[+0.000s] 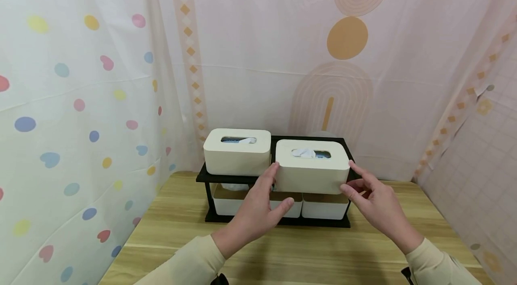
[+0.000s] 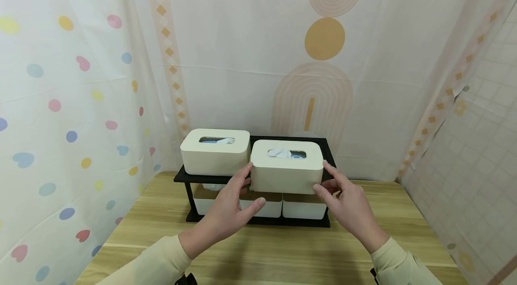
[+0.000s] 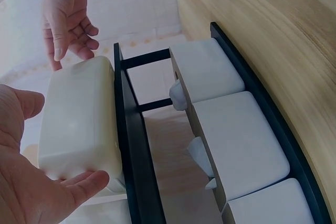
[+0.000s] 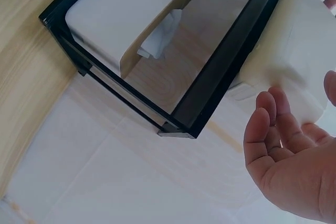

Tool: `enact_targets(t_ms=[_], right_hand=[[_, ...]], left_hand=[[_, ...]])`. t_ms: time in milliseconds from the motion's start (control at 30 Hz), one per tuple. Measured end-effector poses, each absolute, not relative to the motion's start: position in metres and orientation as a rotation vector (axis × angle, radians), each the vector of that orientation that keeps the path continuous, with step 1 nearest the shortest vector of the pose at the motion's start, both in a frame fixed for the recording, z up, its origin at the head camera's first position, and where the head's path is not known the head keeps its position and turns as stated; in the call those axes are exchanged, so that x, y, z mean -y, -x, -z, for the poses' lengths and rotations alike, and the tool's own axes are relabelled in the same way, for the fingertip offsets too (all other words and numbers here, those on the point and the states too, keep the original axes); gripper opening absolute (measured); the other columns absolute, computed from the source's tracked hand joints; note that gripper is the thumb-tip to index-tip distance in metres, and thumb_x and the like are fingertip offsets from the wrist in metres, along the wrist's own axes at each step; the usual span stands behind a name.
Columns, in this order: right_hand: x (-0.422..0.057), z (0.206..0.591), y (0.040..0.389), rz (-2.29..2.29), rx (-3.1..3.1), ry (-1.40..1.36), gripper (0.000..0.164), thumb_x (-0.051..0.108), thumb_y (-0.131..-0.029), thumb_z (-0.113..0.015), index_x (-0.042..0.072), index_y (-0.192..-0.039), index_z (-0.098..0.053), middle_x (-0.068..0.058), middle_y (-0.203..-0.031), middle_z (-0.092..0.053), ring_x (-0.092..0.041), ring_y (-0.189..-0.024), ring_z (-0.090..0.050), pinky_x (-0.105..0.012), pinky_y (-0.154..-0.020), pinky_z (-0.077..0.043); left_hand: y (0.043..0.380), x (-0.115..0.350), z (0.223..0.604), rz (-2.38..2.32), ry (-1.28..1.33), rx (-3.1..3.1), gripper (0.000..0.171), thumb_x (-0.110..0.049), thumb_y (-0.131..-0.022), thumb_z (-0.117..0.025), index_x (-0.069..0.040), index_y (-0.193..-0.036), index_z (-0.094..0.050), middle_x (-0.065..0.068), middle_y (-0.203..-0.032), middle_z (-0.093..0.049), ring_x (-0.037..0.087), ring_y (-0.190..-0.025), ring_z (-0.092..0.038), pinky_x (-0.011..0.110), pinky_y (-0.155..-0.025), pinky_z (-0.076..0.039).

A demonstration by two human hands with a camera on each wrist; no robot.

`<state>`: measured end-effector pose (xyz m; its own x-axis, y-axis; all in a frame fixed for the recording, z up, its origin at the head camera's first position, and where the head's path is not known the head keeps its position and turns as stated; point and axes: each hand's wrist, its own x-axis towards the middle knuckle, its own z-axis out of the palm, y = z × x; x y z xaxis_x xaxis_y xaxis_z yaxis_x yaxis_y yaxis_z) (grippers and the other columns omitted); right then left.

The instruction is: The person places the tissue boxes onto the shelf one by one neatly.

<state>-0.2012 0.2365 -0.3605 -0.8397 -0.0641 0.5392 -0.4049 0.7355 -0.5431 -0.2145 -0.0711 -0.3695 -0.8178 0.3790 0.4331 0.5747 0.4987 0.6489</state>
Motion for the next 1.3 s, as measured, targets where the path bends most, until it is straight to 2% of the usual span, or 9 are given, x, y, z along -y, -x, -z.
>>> enact_targets(t_ms=[233, 333, 433, 567, 700, 867, 1067, 1300], right_hand=[[-0.2373, 0.3595, 0.2030, -0.911, 2.440, -0.377, 0.064, 0.022, -0.100, -0.078, 0.008, -0.157, -0.053, -0.007, -0.103, -0.082, 0.001, -0.073, -0.065, -0.023, -0.062, -0.051], [-0.2370, 0.3590, 0.2042, -0.908, 2.432, -0.378, 0.064, 0.022, -0.100, -0.078, 0.007, -0.156, -0.054, -0.011, -0.109, -0.081, 0.001, -0.077, -0.066, -0.023, -0.064, -0.053], [-0.2360, 0.3582, 0.2053, -0.909, 2.426, -0.372, 0.064, 0.022, -0.099, -0.080, 0.006, -0.156, -0.055, -0.015, -0.119, -0.078, 0.001, -0.085, -0.067, -0.023, -0.068, -0.055], [-0.2344, 0.3559, 0.2057, -0.910, 2.439, -0.383, 0.068, 0.024, -0.099, -0.079, 0.003, -0.157, -0.052, -0.016, -0.129, -0.073, -0.003, -0.093, -0.068, -0.022, -0.073, -0.056], [-0.2337, 0.3541, 0.2049, -0.897, 2.462, -0.403, 0.070, 0.026, -0.102, -0.076, 0.000, -0.160, -0.046, -0.018, -0.132, -0.071, -0.012, -0.091, -0.068, -0.022, -0.074, -0.055], [-0.2332, 0.3548, 0.2046, -0.916, 2.492, -0.400, 0.070, 0.027, -0.105, -0.071, 0.004, -0.164, -0.041, -0.019, -0.139, -0.069, -0.017, -0.091, -0.066, -0.023, -0.071, -0.053], [-0.2308, 0.3563, 0.2064, -0.906, 2.472, -0.422, 0.068, 0.025, -0.106, -0.070, 0.005, -0.163, -0.041, -0.021, -0.139, -0.070, -0.017, -0.090, -0.065, -0.023, -0.069, -0.052], [-0.2289, 0.3541, 0.2099, -0.844, 2.539, -0.397, 0.073, 0.032, -0.106, -0.069, 0.006, -0.166, -0.037, -0.018, -0.138, -0.071, -0.023, -0.103, -0.068, -0.028, -0.080, -0.055]], left_hand=[[0.2167, 0.0702, 0.3682, 1.231, 0.806, 2.519, 0.085, -0.034, -0.105, -0.070, -0.004, -0.169, -0.024, 0.016, -0.175, -0.029, 0.031, -0.140, -0.056, 0.051, -0.111, -0.052], [0.2176, 0.0697, 0.3675, 1.237, 0.800, 2.518, 0.085, -0.034, -0.105, -0.071, -0.004, -0.169, -0.025, 0.016, -0.175, -0.030, 0.029, -0.135, -0.058, 0.049, -0.106, -0.054], [0.2184, 0.0690, 0.3668, 1.240, 0.797, 2.519, 0.085, -0.034, -0.105, -0.071, -0.003, -0.169, -0.025, 0.016, -0.175, -0.030, 0.030, -0.139, -0.057, 0.050, -0.109, -0.053], [0.2198, 0.0678, 0.3654, 1.252, 0.794, 2.523, 0.085, -0.034, -0.104, -0.071, -0.004, -0.169, -0.025, 0.016, -0.175, -0.030, 0.033, -0.150, -0.049, 0.054, -0.119, -0.046], [0.2204, 0.0670, 0.3639, 1.275, 0.785, 2.530, 0.085, -0.034, -0.104, -0.071, -0.004, -0.169, -0.024, 0.016, -0.176, -0.029, 0.034, -0.151, -0.047, 0.055, -0.120, -0.045], [0.2209, 0.0669, 0.3631, 1.274, 0.782, 2.530, 0.086, -0.034, -0.104, -0.071, -0.005, -0.170, -0.023, 0.016, -0.176, -0.028, 0.034, -0.157, -0.040, 0.056, -0.122, -0.042], [0.2224, 0.0668, 0.3631, 1.264, 0.787, 2.504, 0.084, -0.033, -0.104, -0.070, -0.006, -0.170, -0.025, 0.015, -0.176, -0.029, 0.034, -0.159, -0.037, 0.056, -0.123, -0.041], [0.2239, 0.0669, 0.3634, 1.236, 0.787, 2.508, 0.083, -0.032, -0.104, -0.071, -0.009, -0.170, -0.026, 0.013, -0.176, -0.029, 0.034, -0.161, -0.034, 0.057, -0.124, -0.040]])
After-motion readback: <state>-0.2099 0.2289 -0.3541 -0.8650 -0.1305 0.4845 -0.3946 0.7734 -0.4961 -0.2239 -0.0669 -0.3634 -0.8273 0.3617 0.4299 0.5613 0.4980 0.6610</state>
